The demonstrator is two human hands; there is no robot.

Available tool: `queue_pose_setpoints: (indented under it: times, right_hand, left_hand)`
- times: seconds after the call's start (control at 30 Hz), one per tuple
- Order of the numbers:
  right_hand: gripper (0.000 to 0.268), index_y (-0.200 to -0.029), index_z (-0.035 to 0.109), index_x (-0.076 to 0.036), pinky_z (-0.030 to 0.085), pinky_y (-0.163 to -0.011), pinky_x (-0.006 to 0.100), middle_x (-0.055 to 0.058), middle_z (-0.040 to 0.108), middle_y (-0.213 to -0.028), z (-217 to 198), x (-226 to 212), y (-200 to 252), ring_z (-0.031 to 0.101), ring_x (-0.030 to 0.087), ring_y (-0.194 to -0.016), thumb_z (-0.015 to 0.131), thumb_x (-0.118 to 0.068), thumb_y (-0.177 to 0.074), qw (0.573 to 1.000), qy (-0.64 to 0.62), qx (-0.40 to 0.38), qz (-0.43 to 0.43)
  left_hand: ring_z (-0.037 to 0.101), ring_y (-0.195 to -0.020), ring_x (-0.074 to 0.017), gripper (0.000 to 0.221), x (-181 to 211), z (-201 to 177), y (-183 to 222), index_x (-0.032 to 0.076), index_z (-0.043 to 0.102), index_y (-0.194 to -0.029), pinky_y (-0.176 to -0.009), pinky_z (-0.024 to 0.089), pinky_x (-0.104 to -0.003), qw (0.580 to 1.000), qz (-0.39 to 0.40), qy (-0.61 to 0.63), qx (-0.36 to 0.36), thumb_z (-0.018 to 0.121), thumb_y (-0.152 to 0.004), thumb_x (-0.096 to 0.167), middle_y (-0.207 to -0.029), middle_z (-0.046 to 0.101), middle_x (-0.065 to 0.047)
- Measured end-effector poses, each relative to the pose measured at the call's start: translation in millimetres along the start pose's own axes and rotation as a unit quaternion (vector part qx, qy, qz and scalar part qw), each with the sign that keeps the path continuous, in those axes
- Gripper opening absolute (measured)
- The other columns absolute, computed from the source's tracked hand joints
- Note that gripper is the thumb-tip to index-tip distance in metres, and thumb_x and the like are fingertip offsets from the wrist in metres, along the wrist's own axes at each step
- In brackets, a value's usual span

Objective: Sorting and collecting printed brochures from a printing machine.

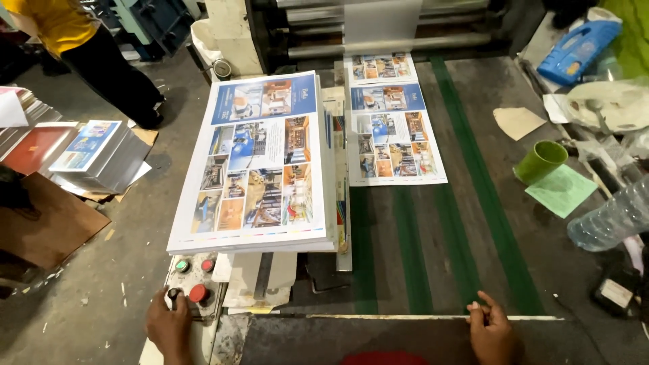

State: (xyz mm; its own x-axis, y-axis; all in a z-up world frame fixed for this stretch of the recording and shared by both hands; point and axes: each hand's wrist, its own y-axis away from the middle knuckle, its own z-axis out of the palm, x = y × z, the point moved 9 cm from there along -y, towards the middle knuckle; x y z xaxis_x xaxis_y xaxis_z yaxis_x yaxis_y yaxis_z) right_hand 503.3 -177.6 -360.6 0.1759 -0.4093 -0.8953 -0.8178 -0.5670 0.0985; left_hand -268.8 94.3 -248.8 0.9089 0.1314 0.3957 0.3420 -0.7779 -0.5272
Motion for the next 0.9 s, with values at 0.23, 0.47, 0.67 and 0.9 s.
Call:
queue_pose_setpoints:
  times: [0.23, 0.47, 0.67, 0.9]
  right_hand:
    - [0.039, -0.137, 0.064, 0.0, 0.058, -0.079, 0.039, 0.017, 0.078, -0.098, 4, 18, -11, 0.073, 0.022, -0.082, 0.062, -0.016, -0.102, 0.999, 0.042, -0.012, 0.02]
    - [0.036, -0.134, 0.068, 0.001, 0.058, -0.071, 0.04, 0.02, 0.077, -0.093, 9, 74, -48, 0.07, 0.023, -0.074, 0.065, -0.013, -0.101, 1.0, -0.009, 0.013, -0.013]
    - [0.036, -0.133, 0.068, 0.002, 0.059, -0.072, 0.042, 0.021, 0.077, -0.095, 11, 90, -61, 0.072, 0.023, -0.076, 0.066, -0.013, -0.101, 1.0, 0.012, 0.002, 0.011]
    - [0.044, -0.141, 0.06, -0.002, 0.061, -0.074, 0.046, 0.018, 0.076, -0.095, 23, 159, -113, 0.072, 0.024, -0.077, 0.065, -0.018, -0.1, 0.998, -0.011, -0.055, 0.023]
  left_hand:
    - [0.07, -0.102, -0.0379, 0.033, -3, 0, 0, 0.013, 0.073, -0.12, -0.09, 0.053, -0.049, 0.997, -0.065, 0.005, -0.033, 0.074, -0.097, 0.037, -0.106, 0.074, -0.016]
    - [0.068, -0.104, -0.0368, 0.047, 7, -6, -3, 0.011, 0.07, -0.129, -0.092, 0.049, -0.051, 0.998, -0.061, -0.009, -0.03, 0.075, -0.091, 0.038, -0.113, 0.073, -0.015]
    - [0.069, -0.114, -0.031, 0.036, -5, 7, 0, 0.014, 0.07, -0.118, -0.101, 0.049, -0.05, 0.996, -0.069, -0.021, -0.046, 0.071, -0.097, 0.043, -0.12, 0.074, -0.008]
    - [0.068, -0.106, -0.0338, 0.048, 27, -25, -4, 0.012, 0.071, -0.128, -0.088, 0.049, -0.051, 0.999, -0.005, -0.023, 0.032, 0.074, -0.086, 0.035, -0.119, 0.073, -0.012]
